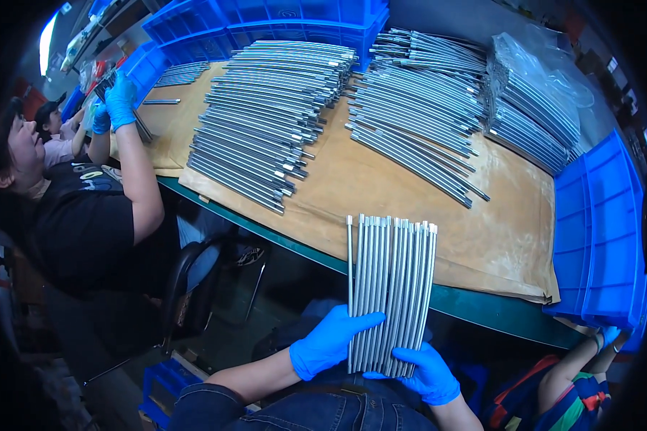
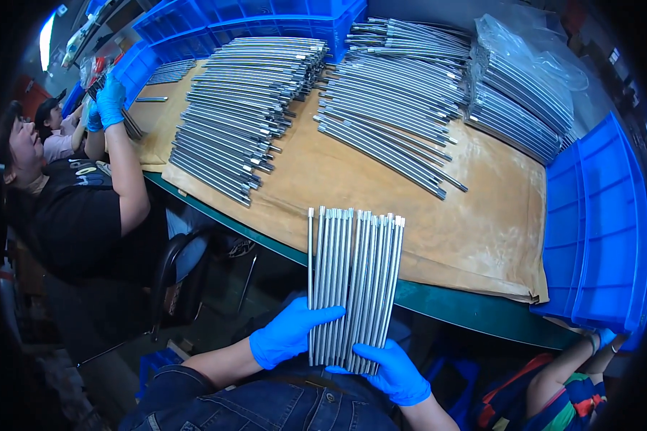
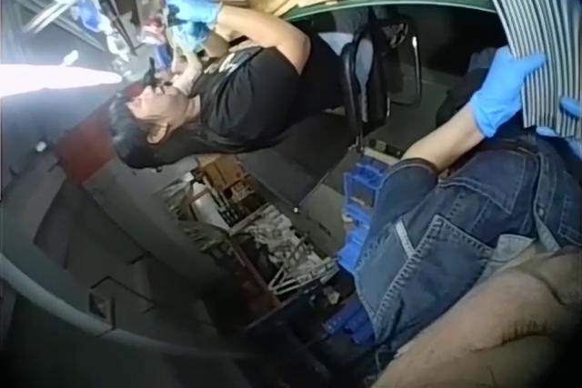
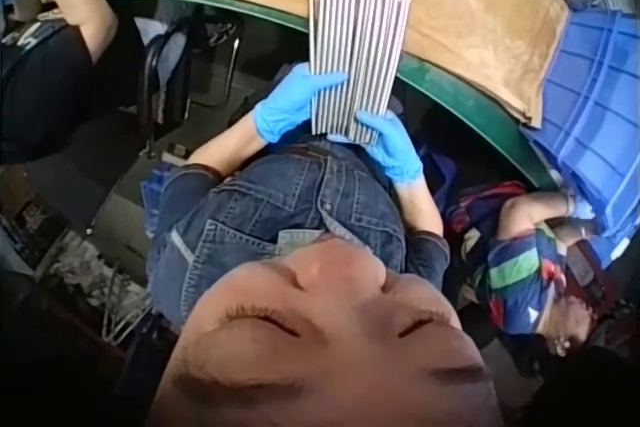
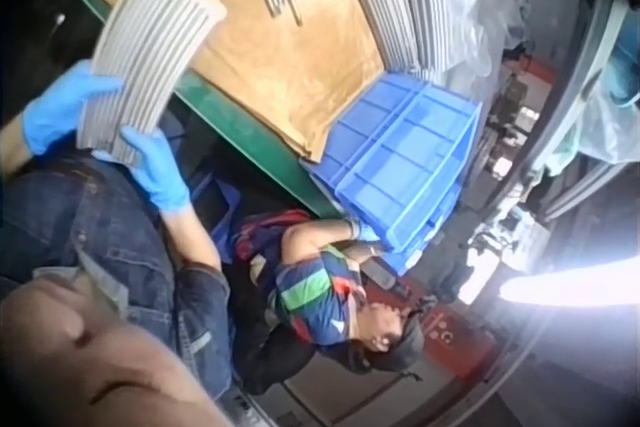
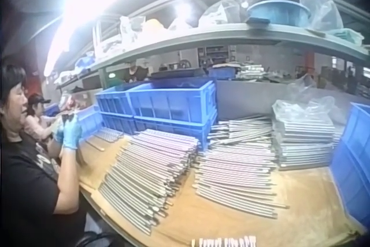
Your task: Sorting and arranging silver metal rods into bundles at a production workstation.
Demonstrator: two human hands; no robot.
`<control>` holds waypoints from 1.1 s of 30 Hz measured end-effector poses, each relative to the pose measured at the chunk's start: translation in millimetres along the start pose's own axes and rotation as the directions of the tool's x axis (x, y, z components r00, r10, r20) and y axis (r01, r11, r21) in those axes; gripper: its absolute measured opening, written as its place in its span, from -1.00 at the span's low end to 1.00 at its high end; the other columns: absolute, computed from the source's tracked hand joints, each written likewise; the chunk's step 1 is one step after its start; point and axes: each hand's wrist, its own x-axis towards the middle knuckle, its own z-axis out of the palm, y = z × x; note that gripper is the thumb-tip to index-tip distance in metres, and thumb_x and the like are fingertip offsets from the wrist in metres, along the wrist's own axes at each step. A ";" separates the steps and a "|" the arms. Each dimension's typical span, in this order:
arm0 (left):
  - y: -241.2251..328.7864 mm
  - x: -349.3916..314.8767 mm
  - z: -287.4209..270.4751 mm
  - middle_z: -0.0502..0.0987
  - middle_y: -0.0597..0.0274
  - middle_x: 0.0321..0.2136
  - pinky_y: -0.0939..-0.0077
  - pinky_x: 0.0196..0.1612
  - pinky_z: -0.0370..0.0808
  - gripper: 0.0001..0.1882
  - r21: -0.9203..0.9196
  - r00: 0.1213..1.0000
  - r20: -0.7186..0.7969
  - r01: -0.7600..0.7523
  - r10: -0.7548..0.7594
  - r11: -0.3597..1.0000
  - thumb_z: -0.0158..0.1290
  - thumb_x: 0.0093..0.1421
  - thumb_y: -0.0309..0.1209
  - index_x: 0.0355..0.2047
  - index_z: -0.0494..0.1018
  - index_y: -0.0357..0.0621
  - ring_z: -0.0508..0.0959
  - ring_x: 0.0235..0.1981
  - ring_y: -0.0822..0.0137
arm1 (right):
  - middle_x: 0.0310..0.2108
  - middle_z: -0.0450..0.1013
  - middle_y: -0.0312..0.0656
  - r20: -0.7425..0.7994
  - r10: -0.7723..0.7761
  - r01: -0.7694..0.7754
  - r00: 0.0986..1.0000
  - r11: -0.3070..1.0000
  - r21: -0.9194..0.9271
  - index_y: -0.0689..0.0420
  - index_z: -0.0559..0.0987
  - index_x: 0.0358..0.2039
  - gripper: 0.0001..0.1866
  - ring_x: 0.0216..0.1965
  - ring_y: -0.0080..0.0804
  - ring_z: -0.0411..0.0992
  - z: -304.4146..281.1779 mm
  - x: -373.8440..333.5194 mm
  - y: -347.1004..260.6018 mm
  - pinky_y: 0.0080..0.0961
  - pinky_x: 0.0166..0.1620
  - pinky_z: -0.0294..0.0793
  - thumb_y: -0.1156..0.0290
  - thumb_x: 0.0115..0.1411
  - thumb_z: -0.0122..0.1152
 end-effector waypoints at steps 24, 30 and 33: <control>3.2 -8.1 3.0 0.49 0.08 -0.14 0.44 -0.08 0.47 -0.61 -0.061 1.000 0.011 0.007 -0.006 0.998 0.02 0.17 -0.44 0.00 0.32 -0.31 0.52 -0.16 0.29 | 0.00 0.34 0.05 -0.068 -0.021 0.018 0.997 0.999 -0.041 0.30 0.22 0.12 -0.48 -0.02 -0.08 0.39 5.1 -2.3 3.5 -0.10 0.01 0.44 0.66 0.10 -0.03; 5.1 -9.6 14.1 0.49 0.11 -0.15 0.47 -0.09 0.46 -0.61 -0.035 0.999 -0.034 0.004 -0.005 0.999 0.06 0.12 -0.49 -0.02 0.34 -0.29 0.52 -0.16 0.32 | -0.01 0.35 0.02 -0.073 -0.020 0.012 0.997 0.994 -0.106 0.31 0.25 0.10 -0.50 -0.02 -0.12 0.39 -0.9 0.2 7.9 -0.14 0.03 0.42 0.66 0.10 -0.01; 3.5 -8.0 15.6 0.50 0.12 -0.17 0.49 -0.10 0.46 -0.62 0.000 0.999 -0.046 -0.022 0.022 1.000 0.08 0.11 -0.50 -0.04 0.36 -0.29 0.52 -0.17 0.33 | -0.03 0.38 -0.01 -0.095 0.002 -0.014 0.995 0.992 -0.128 0.31 0.28 0.08 -0.52 -0.04 -0.20 0.41 4.6 -0.8 5.3 -0.26 0.03 0.43 0.65 0.09 0.02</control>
